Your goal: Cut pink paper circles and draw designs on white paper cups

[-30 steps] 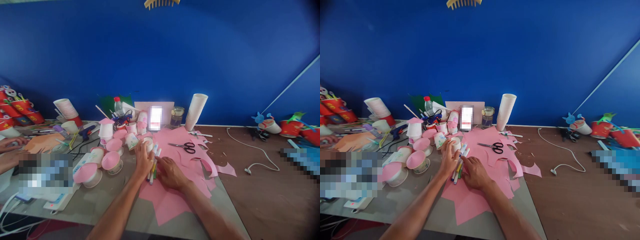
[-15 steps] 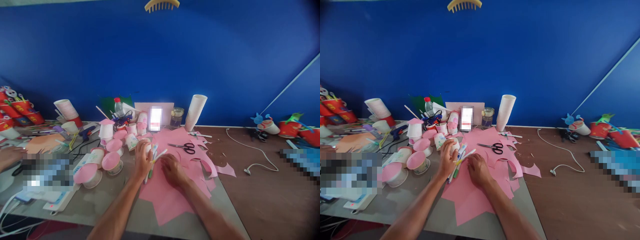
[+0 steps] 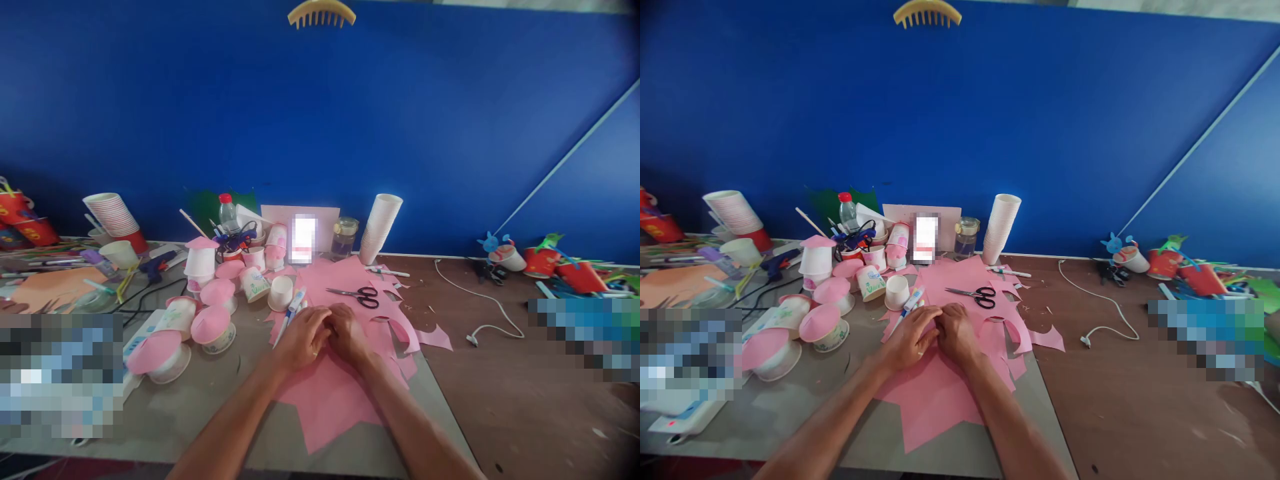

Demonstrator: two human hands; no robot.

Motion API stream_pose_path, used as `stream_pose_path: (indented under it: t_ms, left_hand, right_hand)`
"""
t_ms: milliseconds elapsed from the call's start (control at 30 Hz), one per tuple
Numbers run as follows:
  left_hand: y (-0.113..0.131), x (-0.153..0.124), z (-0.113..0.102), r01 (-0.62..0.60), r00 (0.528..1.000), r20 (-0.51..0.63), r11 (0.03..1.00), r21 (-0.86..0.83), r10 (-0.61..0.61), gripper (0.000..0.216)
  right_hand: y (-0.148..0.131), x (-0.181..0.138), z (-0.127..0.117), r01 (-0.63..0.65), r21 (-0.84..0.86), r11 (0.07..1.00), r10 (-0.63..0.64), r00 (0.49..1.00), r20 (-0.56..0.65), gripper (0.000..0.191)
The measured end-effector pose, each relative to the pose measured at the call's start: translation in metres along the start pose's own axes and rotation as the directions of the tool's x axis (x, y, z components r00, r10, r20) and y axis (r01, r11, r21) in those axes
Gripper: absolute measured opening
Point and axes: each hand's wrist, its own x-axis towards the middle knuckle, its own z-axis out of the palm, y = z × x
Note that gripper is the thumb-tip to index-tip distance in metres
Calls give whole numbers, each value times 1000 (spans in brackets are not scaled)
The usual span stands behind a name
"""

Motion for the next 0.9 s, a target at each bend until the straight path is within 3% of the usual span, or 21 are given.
stream_pose_path:
  t_ms: [167, 267, 367, 533, 767, 900]
  left_hand:
    - [-2, -2, -1, -11, 973, 228, 976, 216, -39, 25]
    - [0, -3, -3, -52, 947, 317, 946, 320, -55, 17]
    - [1, -3, -3, -49, 943, 325, 933, 356, -74, 20]
    - [-4, -3, 2, -69, 942, 329, 923, 380, -64, 24]
    - [-10, -7, 4, -95, 954, 298, 926, 365, -19, 18]
    - [-12, -7, 6, -101, 956, 292, 927, 361, -9, 17]
  right_hand:
    - [17, 3, -21, -184, -71, 980, 163, 958, -235, 31]
    - [18, 4, -29, -350, -166, 922, 301, 917, -263, 36]
    - [18, 5, -33, -415, -324, 850, 366, 908, -202, 37]
    - [22, 19, -47, -393, -556, 732, 457, 889, -27, 38]
    - [31, 33, -68, -236, -630, 740, 453, 868, 206, 33]
    - [36, 36, -72, -193, -636, 747, 440, 861, 255, 36]
